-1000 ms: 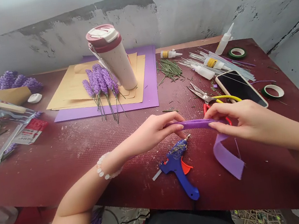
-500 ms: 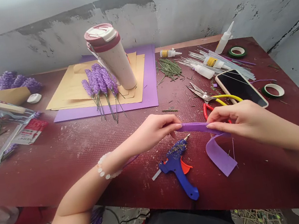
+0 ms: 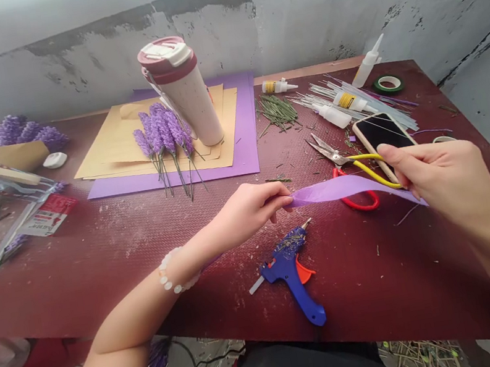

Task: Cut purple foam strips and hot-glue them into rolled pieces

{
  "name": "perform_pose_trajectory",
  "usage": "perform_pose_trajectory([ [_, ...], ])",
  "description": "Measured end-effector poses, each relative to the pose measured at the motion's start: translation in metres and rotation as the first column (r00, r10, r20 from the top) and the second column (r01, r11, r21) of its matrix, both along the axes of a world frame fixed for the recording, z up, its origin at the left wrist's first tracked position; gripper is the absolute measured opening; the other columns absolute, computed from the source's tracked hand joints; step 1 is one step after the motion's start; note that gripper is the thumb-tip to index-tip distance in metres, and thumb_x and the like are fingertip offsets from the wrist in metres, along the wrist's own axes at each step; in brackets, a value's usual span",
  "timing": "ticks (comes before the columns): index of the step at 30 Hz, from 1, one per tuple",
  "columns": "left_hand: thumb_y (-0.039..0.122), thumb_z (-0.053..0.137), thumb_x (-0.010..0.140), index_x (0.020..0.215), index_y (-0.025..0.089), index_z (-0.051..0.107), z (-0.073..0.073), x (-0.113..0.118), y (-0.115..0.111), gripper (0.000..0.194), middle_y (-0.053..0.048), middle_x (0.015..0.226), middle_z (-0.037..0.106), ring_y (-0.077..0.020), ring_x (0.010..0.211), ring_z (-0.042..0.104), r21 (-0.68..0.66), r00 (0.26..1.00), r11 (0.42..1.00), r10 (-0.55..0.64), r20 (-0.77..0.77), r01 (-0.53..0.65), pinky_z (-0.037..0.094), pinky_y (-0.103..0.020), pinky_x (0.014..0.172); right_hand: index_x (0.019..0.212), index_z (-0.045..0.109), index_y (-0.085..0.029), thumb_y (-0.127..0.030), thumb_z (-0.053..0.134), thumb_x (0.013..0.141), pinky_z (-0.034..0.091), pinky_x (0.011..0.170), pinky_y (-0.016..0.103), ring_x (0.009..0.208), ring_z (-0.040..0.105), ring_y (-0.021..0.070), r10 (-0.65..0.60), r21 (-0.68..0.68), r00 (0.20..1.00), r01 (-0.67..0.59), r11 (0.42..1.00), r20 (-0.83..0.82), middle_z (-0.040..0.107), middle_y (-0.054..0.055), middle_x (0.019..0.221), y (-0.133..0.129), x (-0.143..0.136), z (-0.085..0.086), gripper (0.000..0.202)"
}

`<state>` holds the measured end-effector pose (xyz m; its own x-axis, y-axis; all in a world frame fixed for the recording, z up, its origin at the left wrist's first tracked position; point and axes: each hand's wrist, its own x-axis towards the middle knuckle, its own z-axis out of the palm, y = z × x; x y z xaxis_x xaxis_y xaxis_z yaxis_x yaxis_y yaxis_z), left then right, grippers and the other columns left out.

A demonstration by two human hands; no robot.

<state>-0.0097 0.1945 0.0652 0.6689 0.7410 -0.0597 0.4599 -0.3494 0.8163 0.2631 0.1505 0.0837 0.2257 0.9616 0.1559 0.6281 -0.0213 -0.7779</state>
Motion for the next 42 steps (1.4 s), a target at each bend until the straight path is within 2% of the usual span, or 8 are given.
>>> perform_pose_trajectory([
  [4, 0.018, 0.057, 0.099, 0.088, 0.014, 0.068, -0.002, -0.001, 0.001, 0.016, 0.004, 0.065, 0.066, -0.0083, 0.061, 0.062, 0.040, 1.000, 0.999, -0.022, -0.002, 0.022, 0.046, -0.020, 0.066, 0.065, 0.071, -0.025, -0.049, 0.068, 0.088, 0.061, 0.057, 0.038, 0.052, 0.071, 0.0216, -0.031, 0.106, 0.998, 0.037, 0.994, -0.060, 0.072, 0.002, 0.058, -0.004, -0.006, -0.003, 0.033],
  [7, 0.018, 0.058, 0.099, 0.089, 0.015, 0.068, -0.004, -0.002, 0.001, 0.015, 0.002, 0.071, 0.069, -0.0093, 0.064, 0.065, 0.064, 0.999, 0.997, -0.043, 0.018, 0.042, 0.049, -0.021, 0.068, 0.099, 0.076, -0.026, -0.036, 0.061, 0.096, 0.066, 0.089, 0.045, 0.092, 0.081, 0.0261, 0.083, 0.175, 0.994, -0.070, 0.982, -0.067, 0.083, 0.006, 0.099, -0.006, -0.007, -0.009, 0.019],
  [10, 0.018, 0.057, 0.099, 0.091, 0.015, 0.069, -0.004, -0.003, 0.001, 0.014, 0.000, 0.075, 0.072, -0.0103, 0.068, 0.067, 0.084, 0.997, 0.994, -0.070, 0.024, 0.068, 0.050, -0.021, 0.069, 0.147, 0.052, -0.031, -0.034, 0.063, 0.094, 0.053, 0.112, 0.050, 0.138, 0.059, 0.0286, 0.409, 0.098, 0.912, -0.407, 0.908, -0.006, 0.056, 0.006, 0.155, -0.007, -0.004, -0.015, 0.053],
  [12, 0.017, 0.055, 0.100, 0.092, 0.015, 0.069, -0.003, -0.003, 0.001, 0.016, 0.000, 0.075, 0.072, -0.0104, 0.068, 0.066, 0.101, 0.996, 0.991, -0.089, 0.014, 0.088, 0.050, -0.021, 0.068, 0.158, 0.035, -0.031, -0.044, 0.073, 0.087, 0.047, 0.115, 0.055, 0.146, 0.048, 0.0343, 0.564, -0.015, 0.821, -0.565, 0.825, 0.091, 0.042, 0.008, 0.165, -0.006, -0.004, -0.018, 0.082],
  [14, 0.018, 0.054, 0.100, 0.092, 0.015, 0.070, -0.001, -0.003, 0.001, 0.018, 0.001, 0.073, 0.071, -0.0102, 0.066, 0.065, 0.119, 0.994, 0.987, -0.107, -0.003, 0.106, 0.048, -0.021, 0.067, 0.156, 0.039, -0.025, -0.048, 0.080, 0.080, 0.049, 0.112, 0.057, 0.139, 0.055, 0.0387, 0.607, -0.086, 0.765, -0.604, 0.792, 0.216, 0.054, 0.014, 0.156, -0.006, -0.007, -0.019, 0.089],
  [17, 0.019, 0.055, 0.100, 0.092, 0.015, 0.070, 0.001, -0.002, 0.001, 0.017, 0.002, 0.070, 0.069, -0.0097, 0.063, 0.062, 0.122, 0.993, 0.985, -0.121, -0.020, 0.122, 0.046, -0.021, 0.065, 0.134, 0.061, -0.022, -0.044, 0.072, 0.085, 0.059, 0.099, 0.051, 0.117, 0.071, 0.0354, 0.590, -0.118, 0.765, -0.582, 0.805, 0.258, 0.073, 0.014, 0.130, -0.004, -0.012, -0.018, 0.055],
  [28, 0.018, 0.054, 0.099, 0.088, 0.015, 0.069, 0.005, 0.000, -0.002, 0.019, 0.005, 0.064, 0.063, -0.0058, 0.050, 0.048, 0.021, 0.997, 0.997, -0.068, 0.025, 0.068, 0.039, -0.019, 0.055, 0.099, 0.070, -0.022, -0.060, 0.076, 0.080, 0.060, 0.078, 0.041, 0.072, 0.075, 0.0247, 0.277, -0.095, 0.945, -0.296, 0.950, -0.172, 0.078, 0.004, 0.075, -0.010, -0.026, -0.010, 0.043],
  [42, 0.019, 0.053, 0.102, 0.093, 0.013, 0.069, 0.000, 0.000, -0.003, 0.019, 0.000, 0.075, 0.075, -0.0095, 0.068, 0.069, 0.045, 1.000, 0.999, -0.025, 0.000, 0.025, 0.050, -0.021, 0.070, 0.090, 0.066, -0.023, -0.043, 0.083, 0.074, 0.062, 0.081, 0.042, 0.084, 0.079, 0.0279, 0.108, -0.044, 0.941, -0.129, 0.991, -0.322, 0.079, 0.005, 0.085, -0.014, -0.033, -0.020, 0.031],
])
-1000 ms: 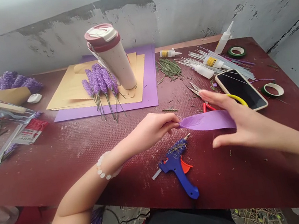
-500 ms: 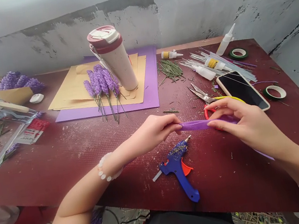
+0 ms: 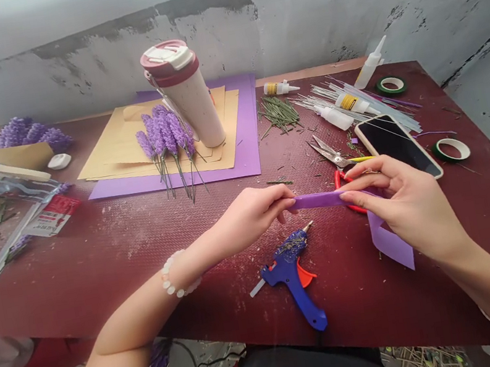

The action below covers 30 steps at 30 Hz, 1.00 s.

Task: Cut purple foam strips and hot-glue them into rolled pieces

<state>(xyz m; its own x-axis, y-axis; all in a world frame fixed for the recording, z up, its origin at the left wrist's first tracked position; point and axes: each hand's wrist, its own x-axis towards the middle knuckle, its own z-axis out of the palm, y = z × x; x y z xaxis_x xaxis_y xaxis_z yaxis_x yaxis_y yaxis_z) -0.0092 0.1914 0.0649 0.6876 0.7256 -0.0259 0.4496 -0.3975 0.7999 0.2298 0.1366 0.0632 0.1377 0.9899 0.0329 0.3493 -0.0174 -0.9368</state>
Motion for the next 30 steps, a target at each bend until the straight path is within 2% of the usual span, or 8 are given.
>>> perform_pose_trajectory([
  [3, 0.020, 0.064, 0.097, 0.105, 0.014, 0.069, -0.001, 0.001, 0.001, 0.012, -0.005, 0.097, 0.080, -0.0132, 0.085, 0.074, -0.005, 0.999, 1.000, 0.021, 0.031, -0.020, 0.054, -0.024, 0.077, 0.088, 0.065, -0.024, -0.039, 0.079, 0.078, 0.063, 0.084, 0.044, 0.084, 0.080, 0.0281, -0.011, 0.060, 0.998, 0.007, 0.998, 0.069, 0.080, 0.004, 0.085, -0.005, -0.002, -0.003, 0.023],
  [5, 0.022, 0.071, 0.092, 0.111, 0.015, 0.070, 0.000, 0.001, 0.001, 0.020, -0.006, 0.105, 0.081, -0.0144, 0.092, 0.075, -0.012, 0.996, 0.999, 0.032, 0.079, -0.031, 0.055, -0.024, 0.081, 0.088, 0.065, -0.025, -0.034, 0.077, 0.081, 0.064, 0.082, 0.042, 0.083, 0.080, 0.0270, -0.009, 0.106, 0.993, -0.003, 0.994, 0.119, 0.080, 0.003, 0.085, -0.009, -0.005, -0.002, 0.016],
  [9, 0.022, 0.070, 0.093, 0.095, 0.017, 0.075, 0.001, 0.002, -0.003, 0.007, -0.001, 0.086, 0.081, -0.0116, 0.075, 0.072, 0.093, 0.996, 0.994, 0.042, 0.082, -0.049, 0.053, -0.022, 0.072, 0.089, 0.065, -0.026, -0.027, 0.074, 0.084, 0.065, 0.082, 0.040, 0.084, 0.080, 0.0262, 0.006, 0.163, 0.982, -0.037, 0.986, 0.189, 0.081, 0.002, 0.087, -0.015, -0.009, 0.002, 0.010],
  [13, 0.024, 0.068, 0.095, 0.091, 0.017, 0.076, -0.001, 0.002, -0.007, 0.011, 0.000, 0.079, 0.080, -0.0098, 0.066, 0.070, 0.233, 0.994, 0.968, 0.077, 0.079, -0.093, 0.050, -0.020, 0.065, 0.090, 0.065, -0.027, -0.026, 0.074, 0.085, 0.064, 0.083, 0.039, 0.085, 0.081, 0.0263, -0.003, 0.188, 0.981, -0.034, 0.982, 0.192, 0.081, 0.002, 0.087, -0.016, -0.010, 0.000, 0.010],
  [19, 0.025, 0.063, 0.099, 0.089, 0.017, 0.073, -0.007, 0.003, -0.009, 0.016, 0.000, 0.077, 0.079, -0.0094, 0.064, 0.070, 0.472, 0.999, 0.881, 0.015, 0.051, -0.038, 0.049, -0.018, 0.062, 0.097, 0.064, -0.025, -0.031, 0.070, 0.089, 0.062, 0.081, 0.039, 0.087, 0.080, 0.0270, 0.045, 0.163, 0.962, -0.092, 0.982, 0.271, 0.081, 0.004, 0.090, -0.013, -0.001, 0.000, 0.012],
  [25, 0.026, 0.057, 0.101, 0.093, 0.018, 0.073, -0.009, 0.007, -0.012, 0.019, -0.001, 0.080, 0.080, -0.0115, 0.068, 0.072, 0.525, 1.000, 0.851, -0.023, 0.003, 0.018, 0.052, -0.019, 0.065, 0.114, 0.069, -0.023, -0.043, 0.068, 0.092, 0.050, 0.085, 0.047, 0.095, 0.075, 0.0324, 0.127, 0.247, 0.719, -0.391, 0.887, 0.683, 0.081, 0.010, 0.106, -0.011, 0.006, 0.009, 0.028],
  [28, 0.025, 0.060, 0.100, 0.095, 0.018, 0.073, -0.008, 0.007, -0.013, 0.015, -0.002, 0.082, 0.080, -0.0115, 0.068, 0.072, 0.501, 0.999, 0.865, -0.050, -0.002, 0.044, 0.052, -0.019, 0.065, 0.102, 0.070, -0.026, -0.034, 0.060, 0.099, 0.042, 0.082, 0.045, 0.081, 0.073, 0.0266, 0.123, 0.275, 0.660, -0.465, 0.841, 0.741, 0.082, 0.004, 0.092, -0.011, 0.004, 0.012, 0.013],
  [30, 0.024, 0.065, 0.097, 0.096, 0.018, 0.073, -0.006, 0.006, -0.014, 0.010, -0.001, 0.083, 0.081, -0.0117, 0.069, 0.073, 0.452, 0.998, 0.890, -0.070, 0.004, 0.061, 0.053, -0.019, 0.066, 0.092, 0.069, -0.027, -0.026, 0.056, 0.102, 0.040, 0.079, 0.042, 0.073, 0.070, 0.0224, 0.140, 0.272, 0.655, -0.486, 0.831, 0.743, 0.080, 0.000, 0.081, -0.011, 0.003, 0.012, 0.016],
])
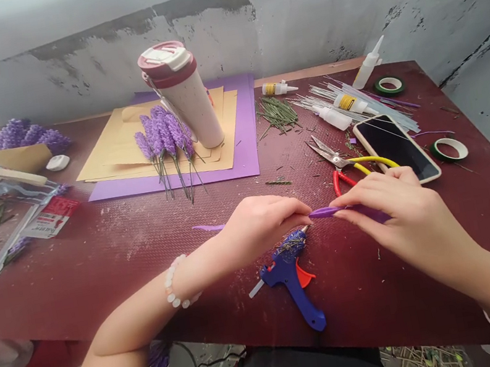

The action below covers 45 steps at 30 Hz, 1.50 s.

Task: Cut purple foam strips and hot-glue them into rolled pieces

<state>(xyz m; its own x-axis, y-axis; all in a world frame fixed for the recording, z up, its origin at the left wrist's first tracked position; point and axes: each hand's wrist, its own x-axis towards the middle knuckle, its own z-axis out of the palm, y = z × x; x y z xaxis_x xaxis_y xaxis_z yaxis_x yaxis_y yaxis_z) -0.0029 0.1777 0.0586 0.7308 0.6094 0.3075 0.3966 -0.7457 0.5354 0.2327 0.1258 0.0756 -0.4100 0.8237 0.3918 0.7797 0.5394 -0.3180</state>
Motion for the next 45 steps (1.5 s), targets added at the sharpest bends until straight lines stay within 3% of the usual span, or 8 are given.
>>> perform_pose_trajectory([
  [2, 0.027, 0.074, 0.091, 0.102, 0.017, 0.074, 0.002, -0.002, 0.001, 0.015, -0.003, 0.088, 0.082, -0.0138, 0.075, 0.076, -0.063, 1.000, 0.998, -0.009, 0.021, 0.010, 0.056, -0.020, 0.071, 0.088, 0.067, -0.026, -0.022, 0.056, 0.101, 0.039, 0.077, 0.040, 0.070, 0.069, 0.0212, 0.002, 0.009, 1.000, -0.002, 1.000, -0.014, 0.078, -0.001, 0.076, 0.001, 0.000, -0.001, 0.018],
  [7, 0.040, 0.088, 0.073, 0.134, 0.017, 0.063, 0.010, -0.010, 0.008, 0.070, -0.015, 0.134, 0.071, -0.0239, 0.115, 0.074, -0.161, 0.994, 0.987, 0.037, 0.099, -0.020, 0.059, -0.033, 0.099, 0.088, 0.066, -0.026, -0.023, 0.056, 0.100, 0.040, 0.079, 0.042, 0.075, 0.071, 0.0238, -0.037, 0.013, 0.998, 0.038, 0.999, -0.053, 0.078, 0.001, 0.079, 0.000, 0.003, -0.004, 0.015],
  [10, 0.038, 0.086, 0.076, 0.128, 0.016, 0.068, 0.018, -0.012, 0.011, 0.060, -0.017, 0.144, 0.063, -0.0248, 0.128, 0.066, -0.113, 0.992, 0.993, 0.044, 0.116, -0.031, 0.054, -0.036, 0.108, 0.088, 0.067, -0.027, -0.025, 0.056, 0.100, 0.041, 0.079, 0.043, 0.076, 0.071, 0.0243, -0.051, -0.014, 0.997, 0.050, 0.999, -0.056, 0.079, 0.001, 0.080, -0.001, 0.005, -0.004, 0.016],
  [15, 0.020, 0.073, 0.091, 0.094, 0.018, 0.079, 0.036, -0.012, 0.014, 0.006, -0.008, 0.119, 0.078, -0.0170, 0.107, 0.073, -0.111, 0.949, 0.972, 0.227, 0.217, -0.207, 0.057, -0.032, 0.098, 0.088, 0.067, -0.025, -0.025, 0.055, 0.101, 0.040, 0.079, 0.042, 0.075, 0.071, 0.0237, -0.040, 0.005, 0.998, 0.040, 0.999, -0.041, 0.078, 0.002, 0.078, 0.000, 0.006, -0.006, 0.017],
  [18, 0.018, 0.077, 0.086, 0.079, 0.020, 0.078, 0.040, -0.010, 0.018, 0.008, -0.003, 0.099, 0.080, -0.0167, 0.095, 0.072, -0.153, 0.918, 0.944, 0.323, 0.229, -0.293, 0.056, -0.032, 0.091, 0.087, 0.066, -0.024, -0.024, 0.055, 0.102, 0.040, 0.080, 0.041, 0.074, 0.071, 0.0224, -0.025, 0.021, 1.000, 0.025, 0.999, -0.018, 0.078, 0.001, 0.078, 0.001, 0.005, -0.008, 0.018],
  [27, 0.019, 0.088, 0.074, 0.065, 0.019, 0.075, 0.031, 0.004, 0.022, 0.016, -0.001, 0.084, 0.078, -0.0152, 0.085, 0.070, -0.273, 0.959, 0.952, 0.196, 0.206, -0.136, 0.054, -0.028, 0.080, 0.086, 0.066, -0.023, -0.026, 0.053, 0.104, 0.038, 0.076, 0.038, 0.071, 0.069, 0.0194, -0.006, 0.040, 1.000, 0.006, 0.999, 0.019, 0.078, -0.001, 0.077, 0.004, 0.006, -0.010, 0.022],
  [36, 0.016, 0.068, 0.095, 0.085, 0.021, 0.077, 0.009, 0.014, 0.030, 0.014, 0.000, 0.095, 0.082, -0.0151, 0.091, 0.071, 0.047, 0.987, 0.988, 0.141, 0.078, -0.145, 0.045, -0.037, 0.096, 0.091, 0.069, -0.022, -0.023, 0.055, 0.104, 0.040, 0.077, 0.037, 0.072, 0.068, 0.0189, 0.043, 0.056, 0.999, -0.043, 0.998, 0.013, 0.077, 0.000, 0.079, 0.007, 0.009, -0.014, 0.019],
  [45, 0.029, 0.086, 0.079, 0.065, 0.019, 0.069, 0.013, 0.016, 0.025, 0.025, 0.003, 0.075, 0.077, -0.0155, 0.079, 0.069, -0.031, 0.975, 0.982, 0.186, 0.117, -0.184, 0.047, -0.033, 0.083, 0.091, 0.069, -0.021, -0.021, 0.053, 0.105, 0.039, 0.078, 0.037, 0.072, 0.068, 0.0185, 0.072, 0.089, 0.997, -0.074, 0.993, 0.026, 0.077, 0.000, 0.078, 0.007, 0.011, -0.015, 0.021],
])
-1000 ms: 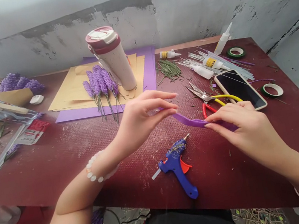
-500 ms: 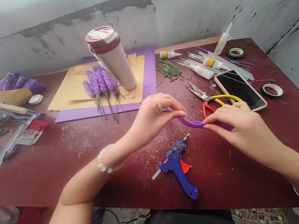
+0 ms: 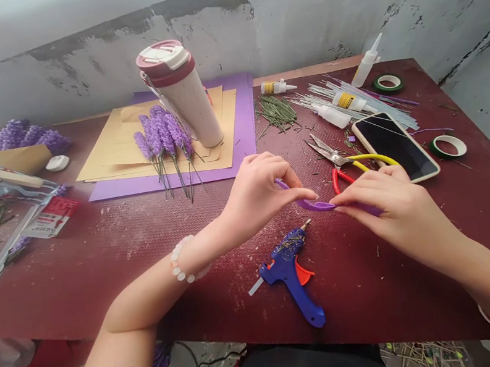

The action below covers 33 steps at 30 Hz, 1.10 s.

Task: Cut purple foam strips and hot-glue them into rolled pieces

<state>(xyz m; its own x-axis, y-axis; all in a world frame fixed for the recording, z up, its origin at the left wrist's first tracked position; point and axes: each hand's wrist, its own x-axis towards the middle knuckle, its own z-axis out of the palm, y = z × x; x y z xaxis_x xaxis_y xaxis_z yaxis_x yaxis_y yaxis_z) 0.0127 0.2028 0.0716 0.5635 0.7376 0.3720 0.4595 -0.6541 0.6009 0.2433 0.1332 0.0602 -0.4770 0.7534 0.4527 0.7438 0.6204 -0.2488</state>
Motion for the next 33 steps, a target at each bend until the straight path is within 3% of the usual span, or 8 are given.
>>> perform_pose_trajectory([
  [6, 0.013, 0.062, 0.098, 0.097, 0.016, 0.077, -0.009, 0.000, 0.003, 0.016, -0.006, 0.107, 0.082, -0.0142, 0.095, 0.076, -0.001, 0.984, 0.989, -0.147, 0.103, 0.148, 0.058, -0.027, 0.082, 0.092, 0.068, -0.022, -0.017, 0.052, 0.104, 0.040, 0.079, 0.037, 0.073, 0.068, 0.0177, 0.059, -0.005, 0.998, -0.059, 0.998, 0.024, 0.078, -0.001, 0.079, 0.000, -0.001, 0.003, 0.021],
  [10, 0.015, 0.076, 0.087, 0.082, 0.017, 0.078, -0.010, -0.002, 0.003, 0.006, -0.006, 0.097, 0.083, -0.0171, 0.092, 0.078, -0.118, 0.986, 0.983, -0.129, 0.106, 0.142, 0.060, -0.028, 0.082, 0.093, 0.068, -0.021, -0.016, 0.053, 0.104, 0.040, 0.080, 0.037, 0.072, 0.066, 0.0173, 0.096, -0.002, 0.995, -0.096, 0.995, 0.014, 0.076, -0.001, 0.077, -0.001, 0.000, 0.003, 0.020],
  [12, 0.018, 0.085, 0.077, 0.068, 0.016, 0.072, -0.007, -0.003, 0.003, 0.016, -0.005, 0.092, 0.083, -0.0188, 0.090, 0.079, -0.217, 0.989, 0.966, -0.122, 0.086, 0.138, 0.060, -0.028, 0.080, 0.093, 0.068, -0.021, -0.015, 0.054, 0.103, 0.040, 0.081, 0.037, 0.073, 0.067, 0.0174, 0.106, -0.002, 0.994, -0.106, 0.994, 0.005, 0.076, -0.001, 0.077, -0.001, 0.001, 0.003, 0.018],
  [17, 0.019, 0.084, 0.079, 0.076, 0.016, 0.068, -0.004, -0.004, 0.005, 0.016, -0.002, 0.089, 0.082, -0.0140, 0.084, 0.077, -0.346, 0.949, 0.891, -0.316, -0.003, 0.295, 0.056, -0.023, 0.076, 0.095, 0.068, -0.021, -0.014, 0.054, 0.103, 0.041, 0.083, 0.037, 0.075, 0.067, 0.0177, 0.116, -0.026, 0.993, -0.116, 0.993, -0.007, 0.077, 0.000, 0.080, -0.001, 0.003, 0.003, 0.017],
  [19, 0.014, 0.080, 0.082, 0.082, 0.016, 0.068, -0.005, -0.003, 0.003, 0.012, 0.002, 0.081, 0.080, -0.0108, 0.073, 0.074, -0.309, 0.940, 0.905, -0.330, -0.080, 0.292, 0.052, -0.020, 0.069, 0.096, 0.067, -0.022, -0.014, 0.054, 0.103, 0.041, 0.083, 0.037, 0.076, 0.068, 0.0181, 0.104, -0.026, 0.995, -0.104, 0.994, -0.009, 0.077, 0.000, 0.081, -0.001, 0.004, 0.002, 0.017],
  [24, 0.011, 0.075, 0.086, 0.105, 0.018, 0.063, -0.014, 0.002, -0.006, 0.023, 0.005, 0.079, 0.080, -0.0116, 0.071, 0.075, -0.064, 0.976, 0.983, -0.178, -0.126, 0.171, 0.051, -0.020, 0.066, 0.101, 0.068, -0.020, -0.014, 0.055, 0.100, 0.043, 0.083, 0.040, 0.075, 0.069, 0.0214, -0.029, 0.003, 0.999, 0.029, 1.000, 0.013, 0.078, 0.003, 0.083, -0.005, 0.003, -0.004, 0.014],
  [28, 0.019, 0.072, 0.092, 0.117, 0.018, 0.059, -0.024, 0.006, -0.015, 0.028, 0.003, 0.083, 0.082, -0.0136, 0.073, 0.077, 0.207, 0.985, 0.967, -0.125, -0.119, 0.148, 0.053, -0.023, 0.067, 0.122, 0.062, -0.017, -0.021, 0.054, 0.101, 0.045, 0.081, 0.041, 0.077, 0.070, 0.0239, -0.085, -0.025, 0.996, 0.085, 0.996, -0.001, 0.079, 0.006, 0.087, -0.005, -0.004, -0.007, 0.023],
  [33, 0.028, 0.066, 0.098, 0.119, 0.018, 0.059, -0.029, 0.008, -0.022, 0.025, 0.003, 0.084, 0.083, -0.0122, 0.072, 0.078, 0.315, 0.993, 0.943, -0.091, -0.079, 0.112, 0.055, -0.022, 0.068, 0.096, 0.066, -0.022, -0.018, 0.059, 0.099, 0.042, 0.075, 0.036, 0.076, 0.069, 0.0215, 0.001, -0.028, 1.000, -0.001, 1.000, -0.002, 0.080, 0.004, 0.087, -0.001, -0.012, -0.001, 0.008],
])
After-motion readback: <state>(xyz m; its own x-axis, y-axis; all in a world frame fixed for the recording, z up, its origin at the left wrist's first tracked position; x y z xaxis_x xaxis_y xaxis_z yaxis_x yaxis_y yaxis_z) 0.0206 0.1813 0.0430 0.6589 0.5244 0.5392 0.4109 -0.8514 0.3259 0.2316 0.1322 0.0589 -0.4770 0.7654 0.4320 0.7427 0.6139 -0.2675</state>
